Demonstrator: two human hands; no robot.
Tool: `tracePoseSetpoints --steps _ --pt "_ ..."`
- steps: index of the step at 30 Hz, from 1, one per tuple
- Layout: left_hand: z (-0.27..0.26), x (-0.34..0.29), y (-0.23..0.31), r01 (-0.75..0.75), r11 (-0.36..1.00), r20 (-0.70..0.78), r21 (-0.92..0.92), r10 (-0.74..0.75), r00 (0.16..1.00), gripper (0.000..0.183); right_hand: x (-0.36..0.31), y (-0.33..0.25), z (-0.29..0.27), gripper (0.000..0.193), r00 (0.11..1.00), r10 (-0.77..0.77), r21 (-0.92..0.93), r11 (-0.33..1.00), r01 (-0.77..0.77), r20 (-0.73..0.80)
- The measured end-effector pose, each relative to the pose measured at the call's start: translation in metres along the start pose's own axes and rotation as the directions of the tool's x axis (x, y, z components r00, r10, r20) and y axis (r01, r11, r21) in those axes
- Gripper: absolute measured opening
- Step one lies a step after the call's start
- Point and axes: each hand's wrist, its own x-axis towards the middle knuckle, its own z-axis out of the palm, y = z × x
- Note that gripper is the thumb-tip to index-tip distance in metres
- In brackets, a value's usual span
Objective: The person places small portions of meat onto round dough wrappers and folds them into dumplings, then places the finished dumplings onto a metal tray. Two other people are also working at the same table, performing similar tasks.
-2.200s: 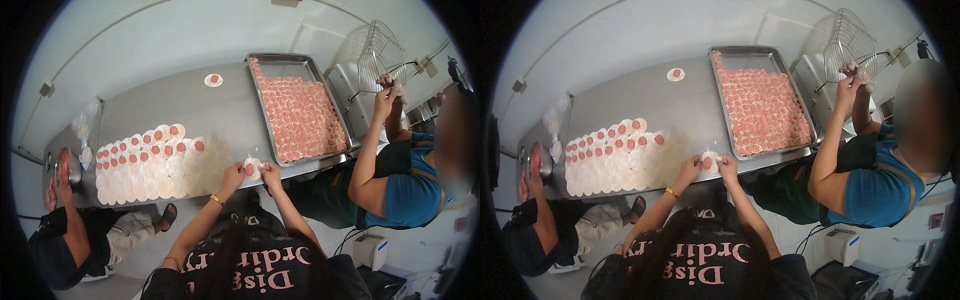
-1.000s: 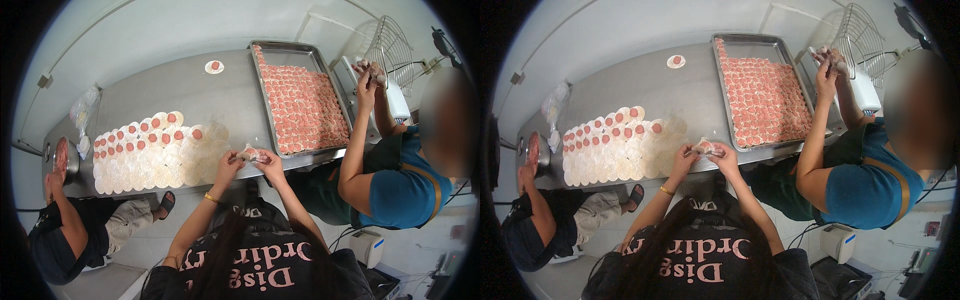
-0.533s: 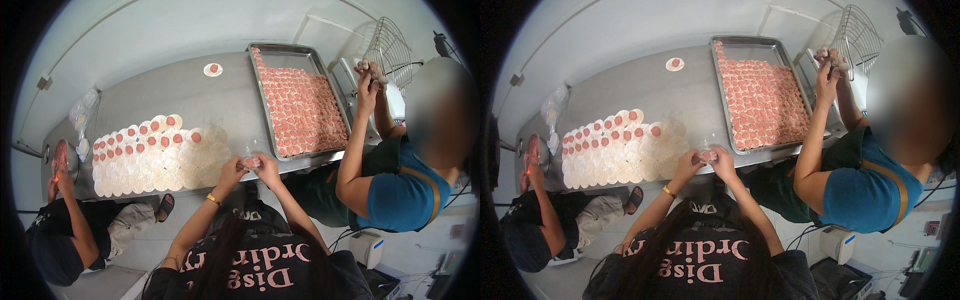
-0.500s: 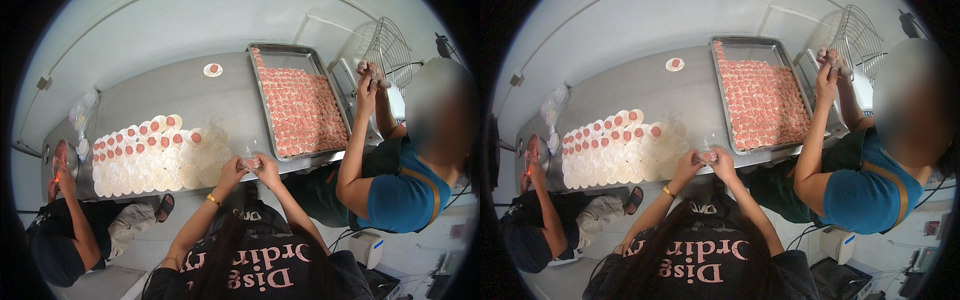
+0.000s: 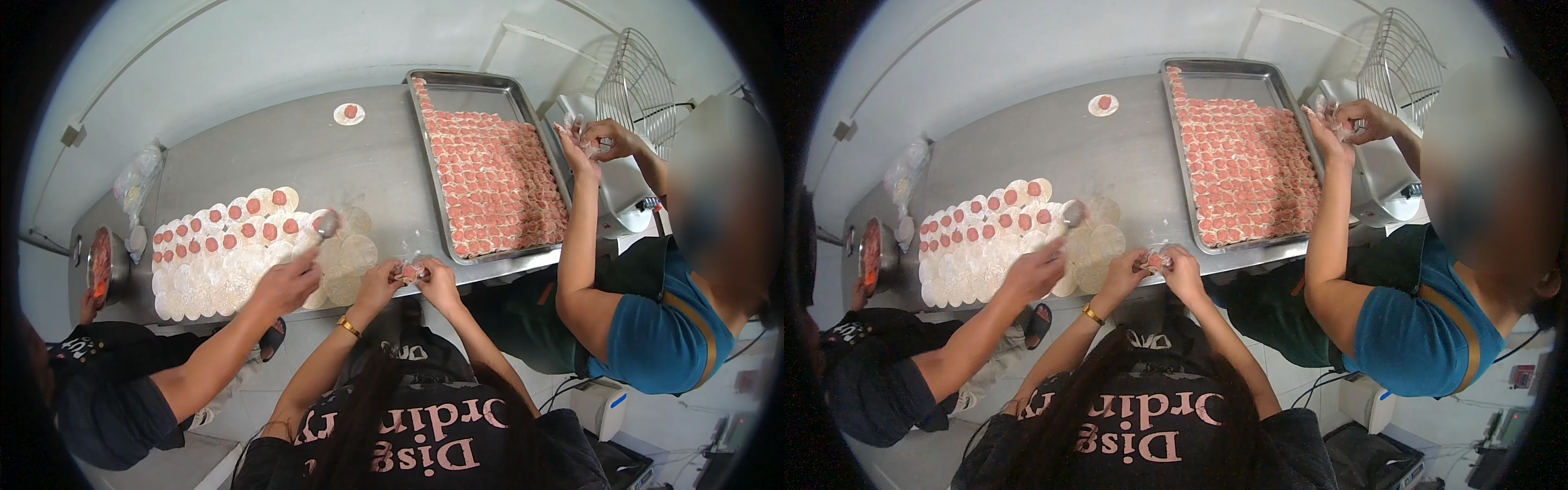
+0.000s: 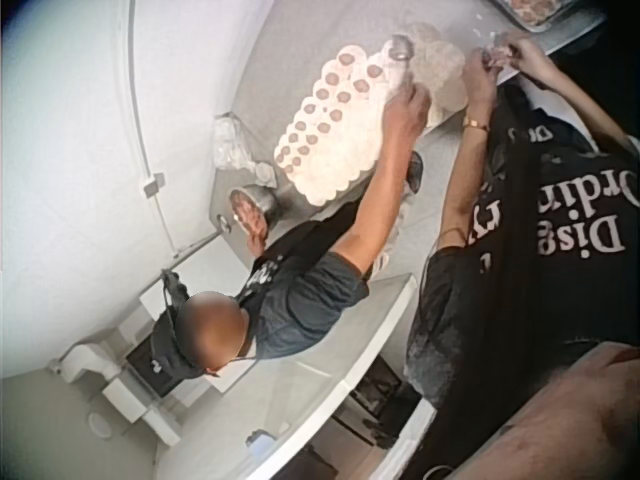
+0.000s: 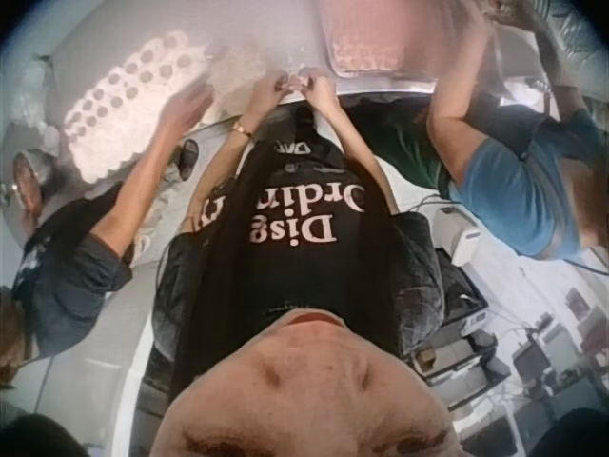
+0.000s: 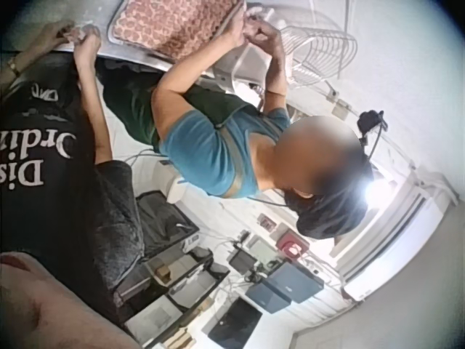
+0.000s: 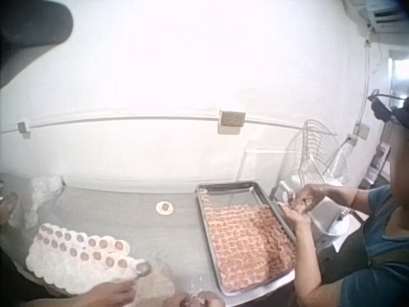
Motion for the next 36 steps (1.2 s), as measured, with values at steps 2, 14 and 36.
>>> tracePoseSetpoints --steps 2,14,36 --pt "0.0 0.0 0.0 0.004 1.0 0.001 0.007 -0.004 1.0 0.036 -0.001 0.0 0.0 0.03 1.0 0.006 0.004 1.0 -0.007 0.018" --pt "-0.004 0.001 0.003 -0.014 0.998 0.039 0.063 0.012 0.999 0.036 -0.001 -0.001 0.001 0.027 1.0 0.006 0.013 1.0 -0.006 0.01" --pt "0.003 0.008 0.001 -0.042 0.985 0.058 0.166 0.032 0.998 0.031 0.006 0.01 0.007 0.026 0.994 -0.108 -0.071 0.992 0.106 -0.026"
